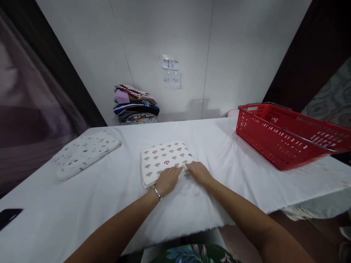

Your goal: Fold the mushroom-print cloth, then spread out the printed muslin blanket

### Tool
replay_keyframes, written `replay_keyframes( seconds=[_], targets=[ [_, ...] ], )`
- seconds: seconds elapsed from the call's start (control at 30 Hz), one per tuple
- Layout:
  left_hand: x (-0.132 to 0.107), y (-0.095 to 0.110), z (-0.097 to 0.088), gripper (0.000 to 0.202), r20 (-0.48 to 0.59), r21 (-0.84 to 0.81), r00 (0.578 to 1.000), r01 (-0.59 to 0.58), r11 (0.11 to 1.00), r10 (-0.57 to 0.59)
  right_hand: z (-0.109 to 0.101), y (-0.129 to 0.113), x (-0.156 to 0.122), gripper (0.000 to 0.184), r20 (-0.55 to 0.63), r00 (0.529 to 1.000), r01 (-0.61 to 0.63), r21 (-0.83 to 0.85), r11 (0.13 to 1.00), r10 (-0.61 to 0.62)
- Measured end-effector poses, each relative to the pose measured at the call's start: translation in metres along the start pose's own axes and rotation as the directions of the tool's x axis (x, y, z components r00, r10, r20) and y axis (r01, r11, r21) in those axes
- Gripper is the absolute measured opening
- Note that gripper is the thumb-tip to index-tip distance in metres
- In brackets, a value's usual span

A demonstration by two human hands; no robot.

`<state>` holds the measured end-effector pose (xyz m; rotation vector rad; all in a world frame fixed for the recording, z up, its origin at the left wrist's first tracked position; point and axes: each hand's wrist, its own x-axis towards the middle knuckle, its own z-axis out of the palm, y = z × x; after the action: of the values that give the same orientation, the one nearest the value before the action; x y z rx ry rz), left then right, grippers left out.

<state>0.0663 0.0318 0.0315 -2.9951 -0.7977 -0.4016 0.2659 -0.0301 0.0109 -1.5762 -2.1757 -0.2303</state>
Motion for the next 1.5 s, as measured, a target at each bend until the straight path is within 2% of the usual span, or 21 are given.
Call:
replay_keyframes(
  seconds=[0.27, 0.57, 0.63, 0.73, 0.8, 0.87, 0.93, 0.97, 1.07, 1.13, 1.2, 1.3, 1.5],
  targets=[
    [-0.017, -0.006, -0.009, 0.025, -0.051, -0.039, 0.998, 0.022, 0.999, -0.024, 0.004, 0.003, -0.006, 0.02, -0.092, 0.995, 0.038, 0.102, 0.994, -0.028],
    [-0.06, -0.038, -0.019, 0.023, -0.193, -0.063, 0.966, 0.163, 0.985, -0.172, -0.003, 0.0, -0.006, 0.027, -0.102, 0.995, 0.021, 0.27, 0.963, 0.007],
    [-0.07, -0.044, -0.024, 0.023, -0.219, -0.093, 0.947, 0.219, 0.971, -0.235, -0.005, -0.001, -0.003, 0.025, -0.092, 0.993, -0.033, 0.33, 0.943, 0.067],
    [-0.081, -0.052, -0.029, 0.029, -0.23, -0.184, 0.898, 0.337, 0.923, -0.374, -0.005, 0.002, 0.004, 0.023, -0.107, 0.967, -0.164, 0.439, 0.883, 0.233],
    [-0.08, -0.058, -0.031, 0.033, -0.233, -0.261, 0.842, 0.427, 0.865, -0.486, -0.004, 0.005, 0.014, 0.024, -0.13, 0.932, -0.235, 0.492, 0.839, 0.337],
    [-0.072, -0.065, -0.032, 0.033, -0.24, -0.326, 0.779, 0.498, 0.804, -0.579, -0.002, 0.005, 0.029, 0.025, -0.134, 0.911, -0.277, 0.505, 0.818, 0.391],
    [-0.057, -0.071, -0.032, 0.031, -0.236, -0.353, 0.742, 0.536, 0.767, -0.627, 0.0, 0.0, 0.049, 0.028, -0.095, 0.92, -0.293, 0.481, 0.826, 0.381],
    [-0.048, -0.073, -0.031, 0.032, -0.225, -0.346, 0.741, 0.546, 0.763, -0.633, 0.001, -0.004, 0.059, 0.03, -0.057, 0.932, -0.294, 0.459, 0.838, 0.358],
    [-0.025, -0.075, -0.023, 0.039, -0.135, -0.24, 0.777, 0.577, 0.781, -0.615, 0.006, -0.014, 0.086, 0.037, 0.098, 0.954, -0.299, 0.36, 0.884, 0.283],
    [-0.017, -0.073, -0.015, 0.048, -0.059, -0.152, 0.78, 0.61, 0.778, -0.623, 0.011, -0.016, 0.096, 0.044, 0.208, 0.939, -0.322, 0.257, 0.911, 0.273],
    [-0.016, -0.071, -0.006, 0.054, -0.015, -0.096, 0.772, 0.632, 0.769, -0.636, 0.017, -0.012, 0.1, 0.05, 0.306, 0.901, -0.364, 0.148, 0.92, 0.307],
    [-0.021, -0.069, 0.002, 0.055, -0.01, -0.071, 0.775, 0.629, 0.774, -0.631, 0.025, -0.001, 0.096, 0.056, 0.378, 0.854, -0.404, 0.05, 0.913, 0.358],
    [-0.024, -0.066, 0.002, 0.054, 0.007, -0.058, 0.76, 0.649, 0.758, -0.65, 0.029, 0.004, 0.092, 0.058, 0.427, 0.834, -0.394, 0.015, 0.919, 0.351]
  ],
)
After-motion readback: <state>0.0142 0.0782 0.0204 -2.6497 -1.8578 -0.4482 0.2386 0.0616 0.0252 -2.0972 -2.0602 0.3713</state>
